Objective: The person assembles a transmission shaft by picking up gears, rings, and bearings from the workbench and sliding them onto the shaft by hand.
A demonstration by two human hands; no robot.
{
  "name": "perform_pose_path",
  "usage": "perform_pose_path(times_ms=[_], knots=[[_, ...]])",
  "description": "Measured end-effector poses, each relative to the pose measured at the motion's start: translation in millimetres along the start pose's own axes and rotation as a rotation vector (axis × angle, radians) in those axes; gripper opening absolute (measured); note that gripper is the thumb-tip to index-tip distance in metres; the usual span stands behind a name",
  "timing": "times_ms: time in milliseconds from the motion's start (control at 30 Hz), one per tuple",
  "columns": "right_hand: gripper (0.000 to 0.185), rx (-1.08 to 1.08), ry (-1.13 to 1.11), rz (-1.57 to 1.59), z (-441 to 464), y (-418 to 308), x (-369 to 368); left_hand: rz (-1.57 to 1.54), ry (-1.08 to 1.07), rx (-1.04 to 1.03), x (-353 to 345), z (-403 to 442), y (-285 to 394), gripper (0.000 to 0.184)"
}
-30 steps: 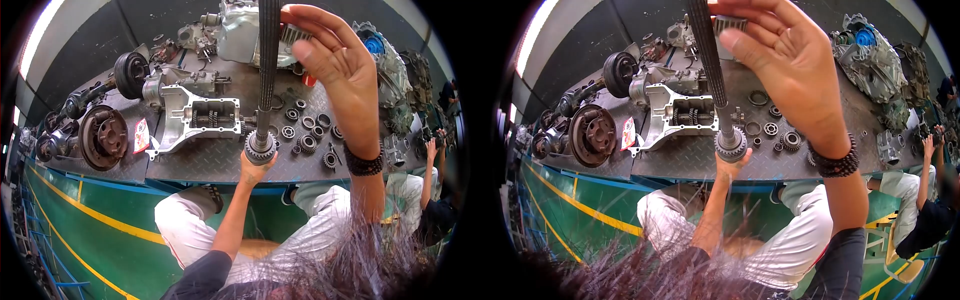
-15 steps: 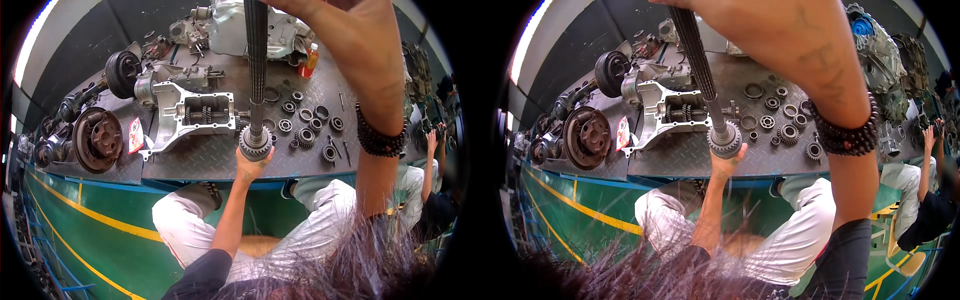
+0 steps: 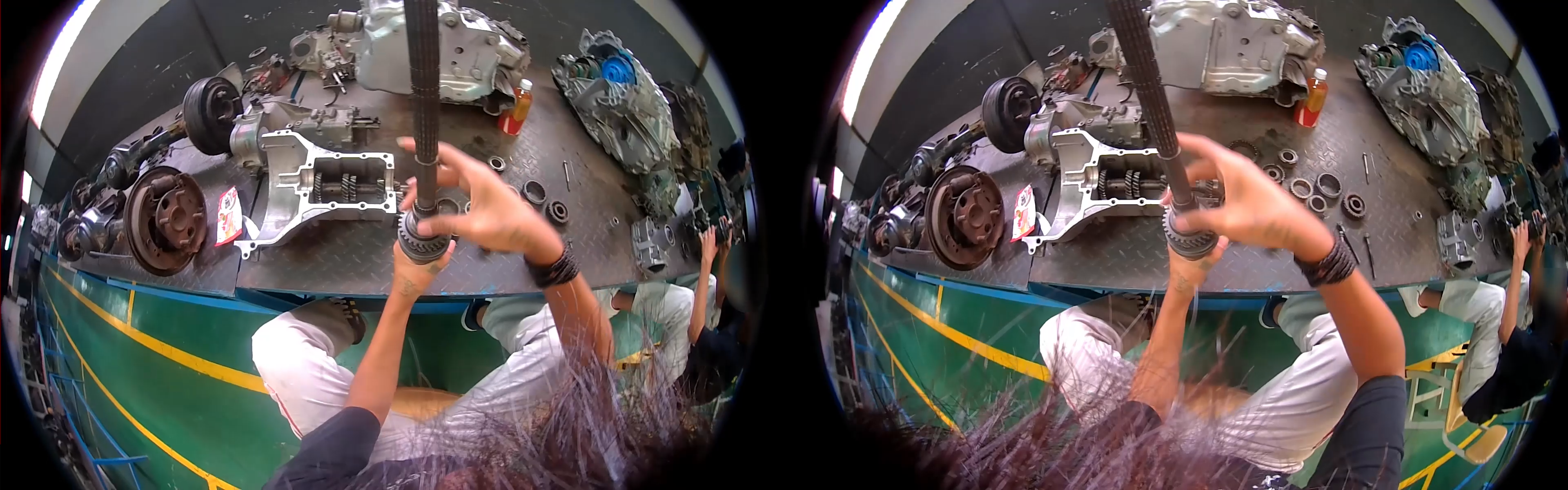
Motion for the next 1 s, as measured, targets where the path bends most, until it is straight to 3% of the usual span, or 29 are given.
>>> perform_pose_path(times_ms=[67, 100, 233, 333, 467, 567, 667, 733, 800, 867, 900, 1000], knots=[[0.09, -0.049, 0.037, 0.099, -7, 22, -10, -0.046, -0.092, 0.054, -1, 4, -15, 0.077], [0.088, -0.09, 0.046, 0.202, -11, 25, -13, -0.032, -0.085, 0.055, 0, 4, -12, 0.076], [0.076, 0.03, -0.044, -0.02, -15, 21, -10, 0.071, -0.085, 0.058, -4, 2, 0, 0.07], [0.072, -0.03, 0.023, 0.329, -21, 31, -7, 0.027, -0.053, 0.074, -6, 1, 4, 0.06], [0.064, -0.02, 0.069, 0.003, -23, 30, -2, -0.027, -0.029, -0.006, -4, 3, 9, 0.05], [0.068, 0.046, 0.054, -0.049, -22, 24, -5, -0.029, -0.032, -0.04, -4, 2, 7, 0.049], [0.067, 0.002, -0.001, 0.106, -25, 30, -10, 0.017, -0.038, -0.043, -2, 4, 8, 0.046], [0.058, 0.006, -0.061, -0.091, -33, 10, 5, 0.061, -0.018, -0.008, -4, 2, 9, 0.045], [0.052, -0.103, 0.029, 0.173, -52, 16, 38, 0.181, -0.011, 0.036, -5, -1, 11, 0.041], [0.049, -0.051, 0.197, 0.076, -66, 11, 68, 0.143, -0.022, 0.002, -8, -1, 15, 0.04], [0.047, -0.099, 0.241, -0.003, -75, 24, 77, 0.133, -0.031, 0.007, -8, -1, 12, 0.04], [0.05, -0.515, 0.202, -0.226, -110, 115, 93, 0.114, -0.052, 0.026, -10, -2, 7, 0.04]])
Point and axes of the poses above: each hand's wrist, its own z-axis towards the middle knuckle, its own x-axis out of the back of the hand, y = z × x, the point moved 8 cm from there along z, towards the middle knuckle, and after that the axes turned 13 degrees about -y, right-handed, at the moved point
